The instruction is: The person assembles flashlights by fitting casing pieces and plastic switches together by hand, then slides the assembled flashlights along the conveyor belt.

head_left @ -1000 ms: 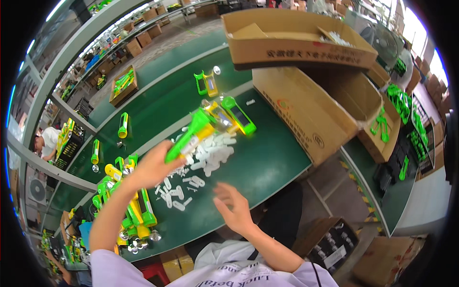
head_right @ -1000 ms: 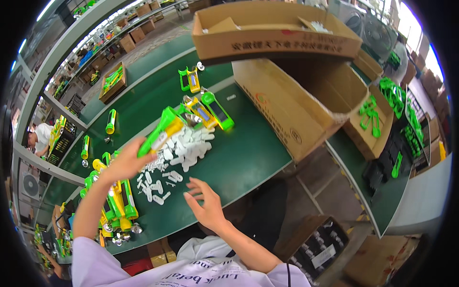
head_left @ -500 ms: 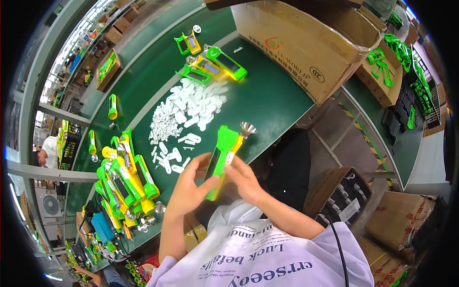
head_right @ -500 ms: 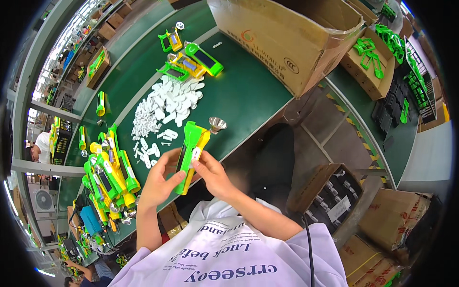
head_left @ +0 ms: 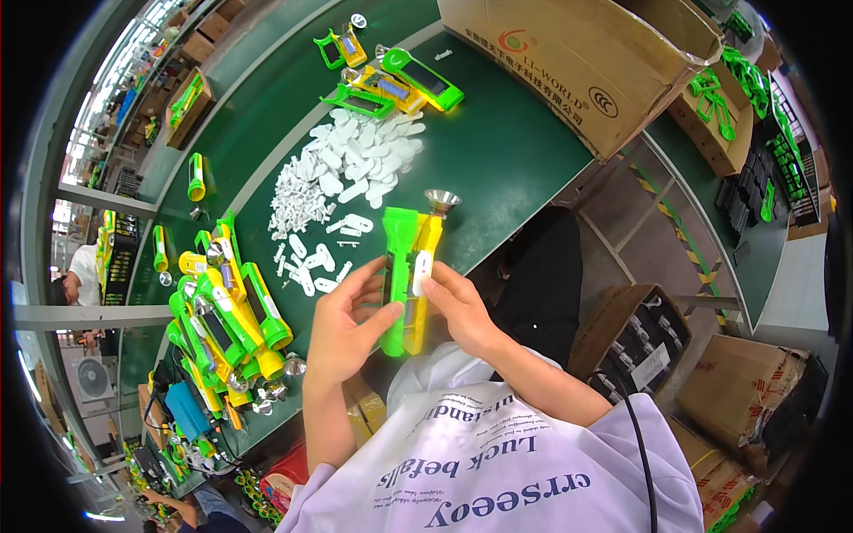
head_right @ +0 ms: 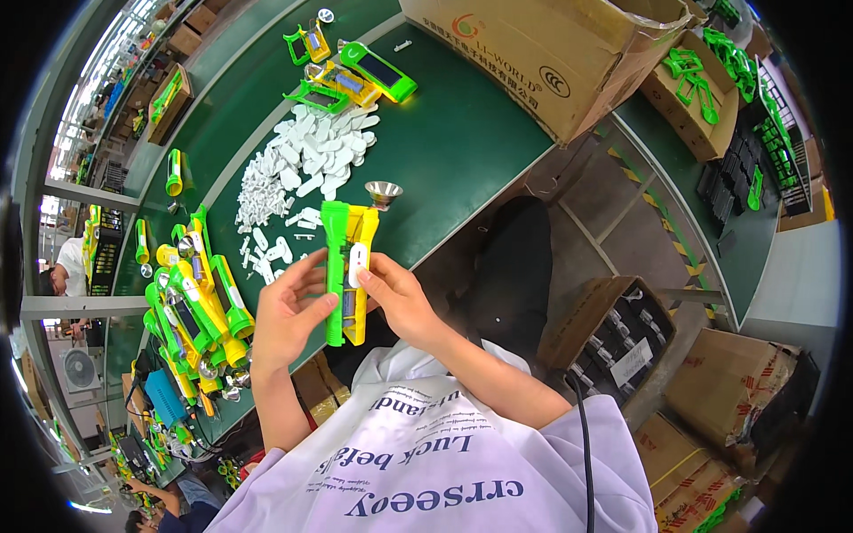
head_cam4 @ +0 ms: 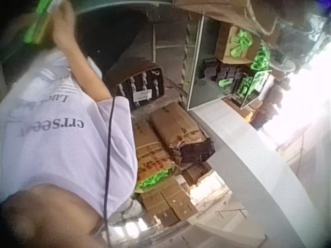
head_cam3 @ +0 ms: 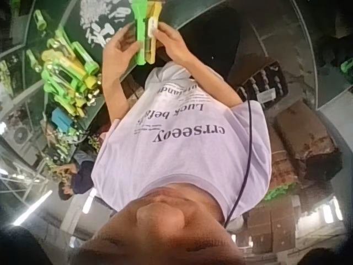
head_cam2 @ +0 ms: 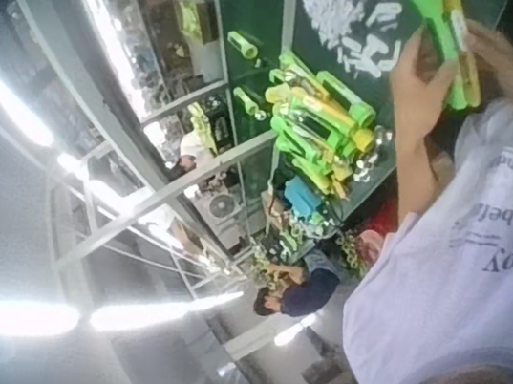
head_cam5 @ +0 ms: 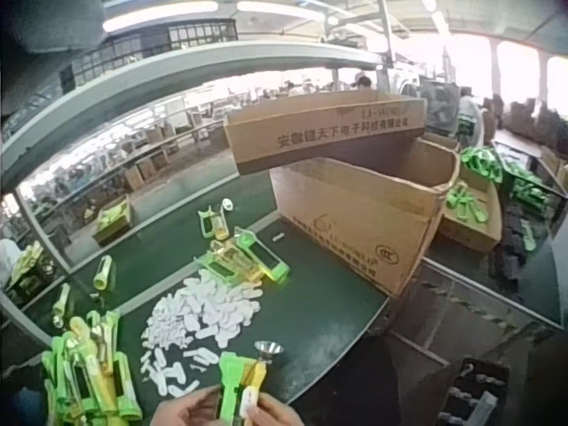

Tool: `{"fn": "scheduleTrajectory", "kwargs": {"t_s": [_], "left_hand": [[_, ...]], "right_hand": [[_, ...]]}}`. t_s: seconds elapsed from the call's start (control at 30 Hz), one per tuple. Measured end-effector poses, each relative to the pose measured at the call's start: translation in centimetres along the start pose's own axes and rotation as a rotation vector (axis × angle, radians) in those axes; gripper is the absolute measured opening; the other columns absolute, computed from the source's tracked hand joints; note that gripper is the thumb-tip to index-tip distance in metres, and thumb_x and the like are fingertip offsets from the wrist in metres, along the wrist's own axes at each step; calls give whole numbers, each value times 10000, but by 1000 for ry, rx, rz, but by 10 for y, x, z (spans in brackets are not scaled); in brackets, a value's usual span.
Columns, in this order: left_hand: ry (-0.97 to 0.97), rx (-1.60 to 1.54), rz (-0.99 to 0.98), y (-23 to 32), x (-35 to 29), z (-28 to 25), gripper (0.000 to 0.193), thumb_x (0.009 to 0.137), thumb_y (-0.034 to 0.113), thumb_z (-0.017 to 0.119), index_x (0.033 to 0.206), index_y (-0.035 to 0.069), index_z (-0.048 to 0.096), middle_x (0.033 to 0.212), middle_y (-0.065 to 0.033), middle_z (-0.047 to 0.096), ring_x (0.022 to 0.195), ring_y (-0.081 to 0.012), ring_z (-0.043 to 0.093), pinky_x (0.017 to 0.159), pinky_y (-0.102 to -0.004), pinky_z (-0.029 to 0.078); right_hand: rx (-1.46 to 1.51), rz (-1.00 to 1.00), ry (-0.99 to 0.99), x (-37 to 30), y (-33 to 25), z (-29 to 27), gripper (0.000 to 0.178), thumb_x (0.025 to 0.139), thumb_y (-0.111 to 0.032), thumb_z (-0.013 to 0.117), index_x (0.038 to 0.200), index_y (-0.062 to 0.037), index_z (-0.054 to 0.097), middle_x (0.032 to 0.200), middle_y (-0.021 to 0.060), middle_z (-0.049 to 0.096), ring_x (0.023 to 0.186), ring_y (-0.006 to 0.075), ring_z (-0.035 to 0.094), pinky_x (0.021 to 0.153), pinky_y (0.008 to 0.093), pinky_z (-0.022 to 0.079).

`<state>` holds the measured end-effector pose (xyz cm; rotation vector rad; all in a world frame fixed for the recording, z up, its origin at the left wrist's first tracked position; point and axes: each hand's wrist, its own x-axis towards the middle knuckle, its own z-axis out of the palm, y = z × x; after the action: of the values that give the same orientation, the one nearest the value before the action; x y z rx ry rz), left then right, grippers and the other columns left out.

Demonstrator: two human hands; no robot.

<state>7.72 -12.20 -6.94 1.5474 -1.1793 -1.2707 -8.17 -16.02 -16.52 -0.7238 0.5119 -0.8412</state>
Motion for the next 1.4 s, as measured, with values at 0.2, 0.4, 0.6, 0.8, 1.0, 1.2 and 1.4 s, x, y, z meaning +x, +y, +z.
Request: {"fn": "scheduleTrajectory", "kwargs": {"t_s": [0.2, 0.4, 0.6, 0.8, 1.0, 1.2, 1.4], "left_hand": [[19, -30, -1, -5, -4, -1, 577, 832, -32, 689, 1368, -63, 479, 1171, -153, 648, 1030, -169, 641, 849, -289, 546], [14, -13, -15, -8, -3, 9, 581, 839, -49, 658, 1381, -73, 450, 1183, -163, 628, 1066, -194, 624, 877, -304, 544], [22, -33, -19, -11, -1, 11, 564, 842, -38, 658, 1369, -73, 461, 1183, -163, 629, 1064, -192, 626, 881, -304, 539], [70, -66, 22, -13, -3, 9, 534, 839, -25, 669, 1345, -49, 500, 1146, -149, 653, 1026, -172, 643, 830, -279, 547], [143, 62, 54, -19, -5, 15, 537, 836, -7, 687, 1339, -48, 503, 1137, -150, 657, 1026, -177, 645, 828, -284, 546], [76, -46, -39, -16, -3, 14, 559, 845, -41, 653, 1367, -63, 454, 1180, -158, 626, 1043, -180, 635, 870, -296, 540], [46, -101, -30, -17, -4, 13, 563, 838, -41, 659, 1363, -63, 456, 1177, -157, 624, 1013, -174, 634, 868, -296, 540]], "right_hand": [[-19, 14, 2, 3, 1, 2, 336, 1044, -290, 470, 1237, -22, 528, 1054, 29, 605, 928, 90, 599, 743, 250, 530], [-71, -5, 45, 2, 1, 0, 340, 1039, -293, 483, 1235, -17, 518, 1036, 31, 604, 919, 83, 593, 724, 247, 523], [-64, -5, 56, 1, 1, -1, 341, 1032, -285, 505, 1239, -14, 508, 1043, 45, 612, 910, 85, 593, 727, 251, 529], [-148, 18, 95, 2, 2, 2, 347, 1013, -276, 549, 1230, -8, 518, 970, 55, 634, 851, 94, 608, 688, 263, 545], [-273, 26, 149, 2, 0, 5, 342, 999, -264, 570, 1212, 2, 537, 954, 61, 643, 833, 99, 613, 666, 258, 536], [-74, 50, 117, 1, 0, 2, 318, 1019, -253, 528, 1212, -1, 524, 969, 42, 623, 848, 86, 597, 694, 242, 519], [-7, 26, 46, 2, 0, 0, 309, 1037, -260, 490, 1214, -8, 520, 1026, 36, 600, 887, 76, 579, 735, 241, 506]]}}
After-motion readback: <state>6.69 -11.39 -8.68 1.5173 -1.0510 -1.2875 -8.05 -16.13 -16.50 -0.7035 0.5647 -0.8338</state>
